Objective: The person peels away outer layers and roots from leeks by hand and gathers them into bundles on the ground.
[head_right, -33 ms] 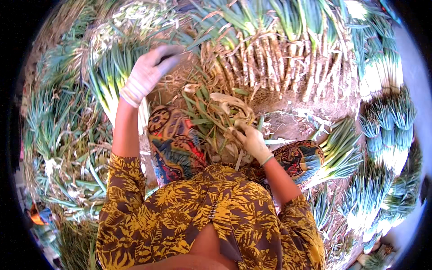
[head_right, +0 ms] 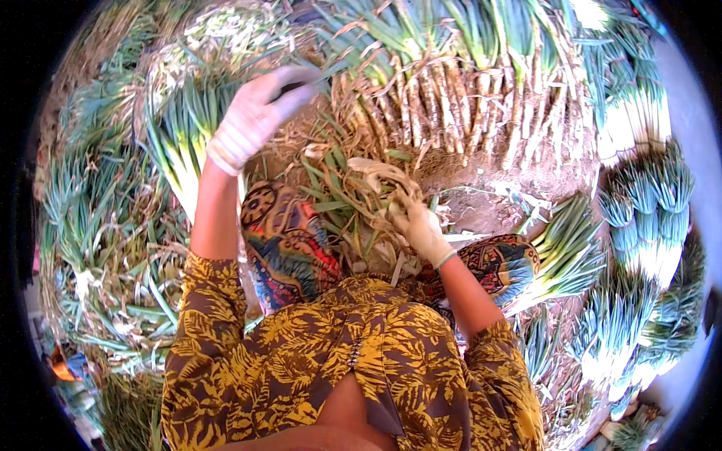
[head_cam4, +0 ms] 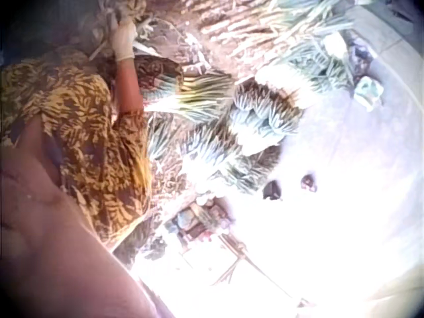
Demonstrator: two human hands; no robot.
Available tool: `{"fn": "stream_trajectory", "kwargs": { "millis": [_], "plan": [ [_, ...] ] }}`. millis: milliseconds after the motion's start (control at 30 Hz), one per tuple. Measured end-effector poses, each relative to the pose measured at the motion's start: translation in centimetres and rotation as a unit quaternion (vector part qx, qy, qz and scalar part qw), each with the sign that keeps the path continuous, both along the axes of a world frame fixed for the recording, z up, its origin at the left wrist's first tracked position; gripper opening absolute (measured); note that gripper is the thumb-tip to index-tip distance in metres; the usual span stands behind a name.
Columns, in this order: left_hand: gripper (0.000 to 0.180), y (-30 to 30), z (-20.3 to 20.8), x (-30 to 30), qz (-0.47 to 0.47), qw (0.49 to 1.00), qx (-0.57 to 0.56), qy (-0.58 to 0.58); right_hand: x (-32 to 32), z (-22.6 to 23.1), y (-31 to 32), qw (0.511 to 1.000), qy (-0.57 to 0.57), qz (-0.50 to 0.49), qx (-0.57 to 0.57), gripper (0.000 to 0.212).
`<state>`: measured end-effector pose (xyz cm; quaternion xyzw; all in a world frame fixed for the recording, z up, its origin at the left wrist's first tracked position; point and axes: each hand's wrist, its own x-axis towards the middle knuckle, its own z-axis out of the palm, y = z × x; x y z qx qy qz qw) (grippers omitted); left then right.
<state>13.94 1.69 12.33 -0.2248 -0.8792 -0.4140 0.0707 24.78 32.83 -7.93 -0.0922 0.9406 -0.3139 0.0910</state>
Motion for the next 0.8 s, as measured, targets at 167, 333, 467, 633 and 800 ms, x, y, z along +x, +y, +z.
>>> {"fn": "stream_trajectory", "kwargs": {
  "millis": [167,333,467,633,800],
  "plan": [
    [0.031,8.1,-4.0,-3.7,-0.162,0.975,0.078,-0.131,-11.4,3.4,0.3,0.982,-0.037,-0.179,-0.036,0.038],
    [0.037,10.0,-10.0,-4.7,-0.186,0.951,-0.192,-0.155,-23.5,-6.5,9.4,0.907,0.139,-0.268,0.294,0.043],
    [0.035,7.6,-10.7,-5.8,-0.138,0.968,-0.132,-0.163,-25.8,-5.6,6.1,0.902,0.089,-0.270,0.325,0.046],
    [0.033,7.0,-9.6,-7.4,-0.099,0.959,-0.140,-0.225,-27.3,-4.5,8.4,0.929,-0.012,-0.370,0.021,0.043],
    [0.048,4.9,-12.3,-9.8,-0.058,0.962,0.008,-0.267,-18.1,2.3,-1.7,0.822,-0.233,-0.262,-0.448,0.031]
  ]
}}
